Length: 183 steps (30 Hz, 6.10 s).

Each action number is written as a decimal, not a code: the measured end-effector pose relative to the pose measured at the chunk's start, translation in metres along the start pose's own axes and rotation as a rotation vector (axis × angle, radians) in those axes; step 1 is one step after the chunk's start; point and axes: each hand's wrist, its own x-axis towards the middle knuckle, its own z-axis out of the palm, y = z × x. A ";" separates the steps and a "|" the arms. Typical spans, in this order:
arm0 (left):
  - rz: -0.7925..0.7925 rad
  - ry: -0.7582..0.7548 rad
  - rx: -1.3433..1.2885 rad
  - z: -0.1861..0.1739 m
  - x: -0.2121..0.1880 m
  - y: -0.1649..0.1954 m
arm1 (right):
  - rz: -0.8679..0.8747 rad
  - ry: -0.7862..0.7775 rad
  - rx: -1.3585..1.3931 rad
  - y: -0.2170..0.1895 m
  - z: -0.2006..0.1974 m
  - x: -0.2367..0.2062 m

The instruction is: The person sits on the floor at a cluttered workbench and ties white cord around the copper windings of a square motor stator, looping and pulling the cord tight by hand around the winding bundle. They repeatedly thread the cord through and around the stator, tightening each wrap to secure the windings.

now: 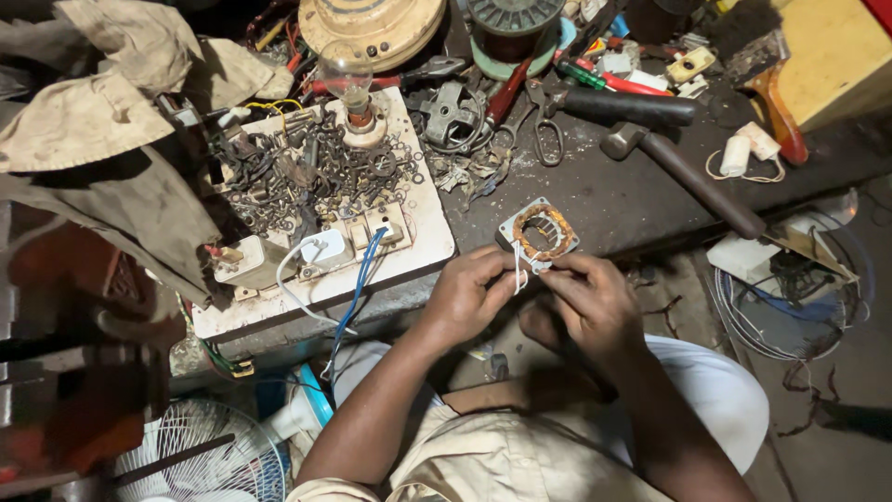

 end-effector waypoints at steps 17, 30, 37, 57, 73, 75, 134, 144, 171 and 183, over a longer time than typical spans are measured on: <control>-0.028 -0.095 -0.062 -0.008 -0.009 0.007 | -0.024 -0.080 0.115 0.030 0.013 -0.016; 0.020 -0.076 0.050 -0.006 -0.006 -0.003 | 0.848 0.228 0.781 0.016 0.050 -0.053; 0.008 -0.052 0.060 -0.005 0.003 -0.013 | 0.432 0.110 0.449 -0.032 0.080 -0.019; 0.091 0.002 0.094 -0.003 0.021 -0.008 | 0.267 -0.275 1.675 0.023 -0.116 -0.164; 0.075 0.002 0.046 -0.003 0.024 0.005 | 0.523 -0.457 1.079 -0.040 -0.205 -0.299; 0.079 -0.005 0.027 -0.003 0.025 0.005 | 0.559 -0.536 1.054 -0.043 -0.196 -0.294; -0.017 -0.005 0.007 -0.001 0.008 -0.013 | 0.710 -0.464 0.140 0.003 -0.147 -0.242; -0.017 -0.164 0.132 -0.011 -0.014 0.001 | 0.650 -0.239 0.418 0.007 -0.001 -0.083; 0.019 -0.102 0.112 -0.009 0.002 -0.006 | -0.465 -0.311 0.235 -0.065 -0.031 -0.001; 0.019 -0.061 0.064 -0.004 0.003 -0.001 | 0.126 0.069 0.049 -0.014 -0.015 -0.042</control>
